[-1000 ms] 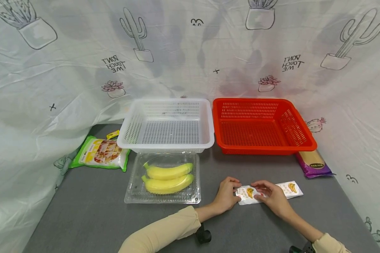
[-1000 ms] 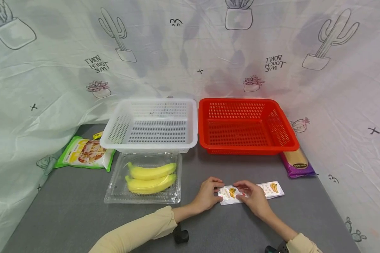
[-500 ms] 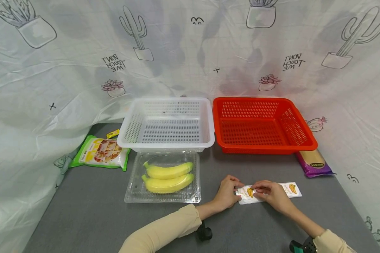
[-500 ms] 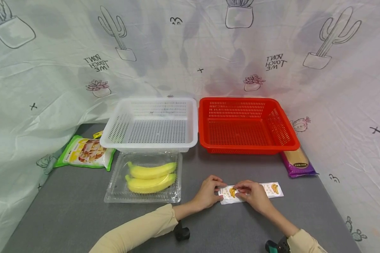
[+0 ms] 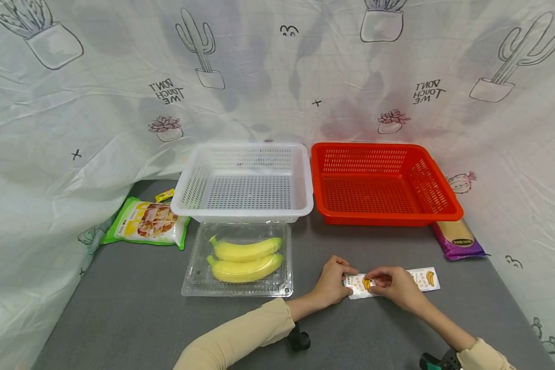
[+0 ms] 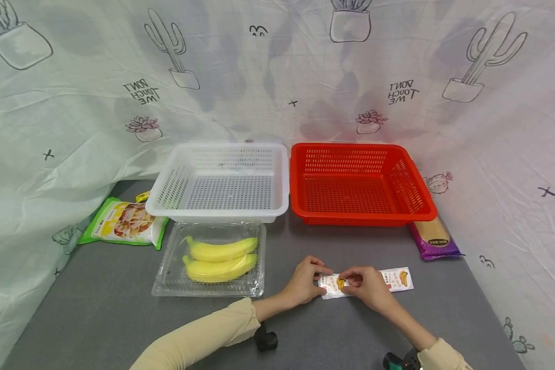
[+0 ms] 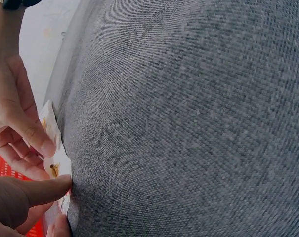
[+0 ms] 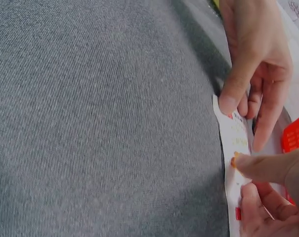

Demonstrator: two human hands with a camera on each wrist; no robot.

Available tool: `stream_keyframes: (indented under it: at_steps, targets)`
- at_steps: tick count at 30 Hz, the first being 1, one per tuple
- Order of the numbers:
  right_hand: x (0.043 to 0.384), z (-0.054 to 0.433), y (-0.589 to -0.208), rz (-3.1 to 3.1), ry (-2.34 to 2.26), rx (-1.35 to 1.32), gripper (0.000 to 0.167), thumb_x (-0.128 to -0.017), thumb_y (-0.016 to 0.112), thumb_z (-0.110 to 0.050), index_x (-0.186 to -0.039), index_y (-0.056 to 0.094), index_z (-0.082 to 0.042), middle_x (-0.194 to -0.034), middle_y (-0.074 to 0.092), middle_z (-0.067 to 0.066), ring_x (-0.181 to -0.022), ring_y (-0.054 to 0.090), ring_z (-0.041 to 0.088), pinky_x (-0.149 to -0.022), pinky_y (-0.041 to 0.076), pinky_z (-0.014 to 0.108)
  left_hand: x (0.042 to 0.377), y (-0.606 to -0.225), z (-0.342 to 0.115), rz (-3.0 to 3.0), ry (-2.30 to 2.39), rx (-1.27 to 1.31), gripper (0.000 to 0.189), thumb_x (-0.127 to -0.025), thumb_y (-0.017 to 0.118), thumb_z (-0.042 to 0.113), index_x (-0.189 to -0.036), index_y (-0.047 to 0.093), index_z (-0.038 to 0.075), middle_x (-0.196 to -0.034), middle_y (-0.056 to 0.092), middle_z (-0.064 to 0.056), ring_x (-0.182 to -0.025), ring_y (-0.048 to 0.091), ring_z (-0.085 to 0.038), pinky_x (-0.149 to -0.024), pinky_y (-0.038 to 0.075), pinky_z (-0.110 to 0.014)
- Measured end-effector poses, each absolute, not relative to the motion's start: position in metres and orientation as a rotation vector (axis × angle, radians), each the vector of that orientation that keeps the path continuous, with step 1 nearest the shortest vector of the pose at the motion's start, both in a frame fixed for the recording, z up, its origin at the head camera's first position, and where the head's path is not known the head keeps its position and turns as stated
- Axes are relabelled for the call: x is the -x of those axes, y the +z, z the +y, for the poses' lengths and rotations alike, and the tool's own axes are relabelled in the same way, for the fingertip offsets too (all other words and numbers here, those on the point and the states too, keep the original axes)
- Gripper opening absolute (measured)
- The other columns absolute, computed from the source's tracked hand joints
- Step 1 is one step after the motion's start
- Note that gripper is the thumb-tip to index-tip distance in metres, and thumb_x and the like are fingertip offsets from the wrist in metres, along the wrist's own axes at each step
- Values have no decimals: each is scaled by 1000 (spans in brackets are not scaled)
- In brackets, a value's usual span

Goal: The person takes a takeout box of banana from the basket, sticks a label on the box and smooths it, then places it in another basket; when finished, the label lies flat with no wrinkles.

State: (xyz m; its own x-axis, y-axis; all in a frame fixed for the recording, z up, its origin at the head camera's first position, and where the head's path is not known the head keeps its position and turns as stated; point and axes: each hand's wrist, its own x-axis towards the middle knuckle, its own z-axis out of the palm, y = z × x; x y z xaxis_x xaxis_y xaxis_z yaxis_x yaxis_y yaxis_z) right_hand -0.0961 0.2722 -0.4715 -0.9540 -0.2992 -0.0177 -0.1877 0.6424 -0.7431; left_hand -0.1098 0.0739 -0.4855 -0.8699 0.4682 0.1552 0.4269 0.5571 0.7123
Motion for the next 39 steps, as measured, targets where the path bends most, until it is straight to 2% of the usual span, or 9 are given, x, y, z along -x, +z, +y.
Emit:
stream_keyframes:
  at_steps: [10,17,24,28,33,39]
  targets:
    - [93,271,-477,2762,-1239,318,15,-75,74,10,-86,71,2,-79,69,6,-68,61,2,-60,52,20,110,-483,75,2703,1171,-755,39,-64,82,-1,-102,76,5,-101,57,-4,-95,48,-13,-82,37,-18]
    - [89,271,-479,2763,-1285,292,11,-77,75,6,-86,73,0,-79,70,7,-67,62,3,-59,52,21,110,-481,75,2703,1089,-739,39,-66,85,5,-104,76,7,-102,54,-3,-94,47,-11,-80,36,-17]
    - [85,279,-489,2649,-1557,378,8,-81,71,7,-89,71,6,-85,71,16,-76,65,2,-62,52,17,112,-487,73,2669,1123,-786,46,-66,84,6,-111,74,10,-105,53,-3,-98,45,-12,-81,36,-16]
    - [86,283,-492,2522,-1661,323,14,-79,72,6,-92,69,11,-87,71,15,-75,64,2,-63,52,17,113,-487,73,2613,1147,-765,53,-68,84,5,-118,71,15,-108,51,-2,-101,42,-11,-81,36,-16]
    - [88,283,-492,2453,-1715,336,24,-73,76,9,-94,66,15,-88,70,13,-73,64,3,-62,53,19,114,-482,74,2618,1099,-769,50,-67,85,5,-114,73,18,-109,53,-3,-102,42,-12,-82,35,-18]
    - [87,283,-493,2451,-1753,453,24,-72,76,10,-94,65,14,-91,67,11,-74,64,4,-62,54,20,115,-479,77,2613,1046,-755,53,-64,86,3,-113,74,21,-113,53,-4,-105,41,-12,-84,34,-19]
